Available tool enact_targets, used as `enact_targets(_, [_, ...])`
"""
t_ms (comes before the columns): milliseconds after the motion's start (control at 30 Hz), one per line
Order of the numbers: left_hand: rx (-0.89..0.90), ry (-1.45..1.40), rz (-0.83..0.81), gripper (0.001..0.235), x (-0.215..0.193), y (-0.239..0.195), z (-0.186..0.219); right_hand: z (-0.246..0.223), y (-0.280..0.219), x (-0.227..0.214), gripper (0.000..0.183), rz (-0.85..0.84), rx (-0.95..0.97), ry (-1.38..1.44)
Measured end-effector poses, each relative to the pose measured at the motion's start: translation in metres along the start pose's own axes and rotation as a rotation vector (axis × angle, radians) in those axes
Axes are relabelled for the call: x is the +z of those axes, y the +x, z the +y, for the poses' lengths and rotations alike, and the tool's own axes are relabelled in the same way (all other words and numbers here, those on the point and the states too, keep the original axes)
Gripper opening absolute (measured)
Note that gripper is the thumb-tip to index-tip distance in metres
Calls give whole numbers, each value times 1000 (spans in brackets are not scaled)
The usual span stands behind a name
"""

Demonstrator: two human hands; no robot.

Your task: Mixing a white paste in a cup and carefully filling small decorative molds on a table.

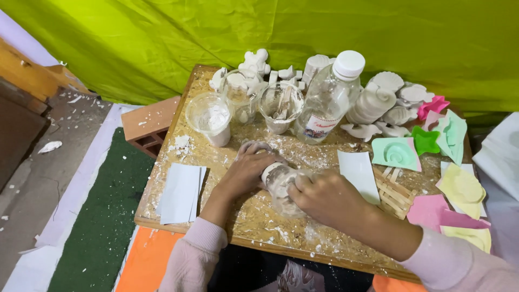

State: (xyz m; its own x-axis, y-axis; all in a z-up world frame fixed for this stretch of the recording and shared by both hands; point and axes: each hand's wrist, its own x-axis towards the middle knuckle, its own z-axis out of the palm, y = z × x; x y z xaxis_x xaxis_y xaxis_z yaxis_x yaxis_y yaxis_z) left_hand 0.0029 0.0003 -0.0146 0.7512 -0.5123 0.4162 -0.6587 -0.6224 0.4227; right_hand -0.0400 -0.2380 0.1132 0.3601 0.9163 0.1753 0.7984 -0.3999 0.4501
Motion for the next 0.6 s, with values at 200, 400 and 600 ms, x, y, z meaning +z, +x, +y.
enact_targets(200, [-47,-54,-56,73,-7,4,5,-8,-29,-29,23,-106,122,150])
enact_targets(400, [-28,-62,-90,72,-7,1,3,-29,1,21,5,-243,97,137])
enact_targets(600, [-87,-68,-87,80,0,2,-2,-20,21,12,13,-15,301,53])
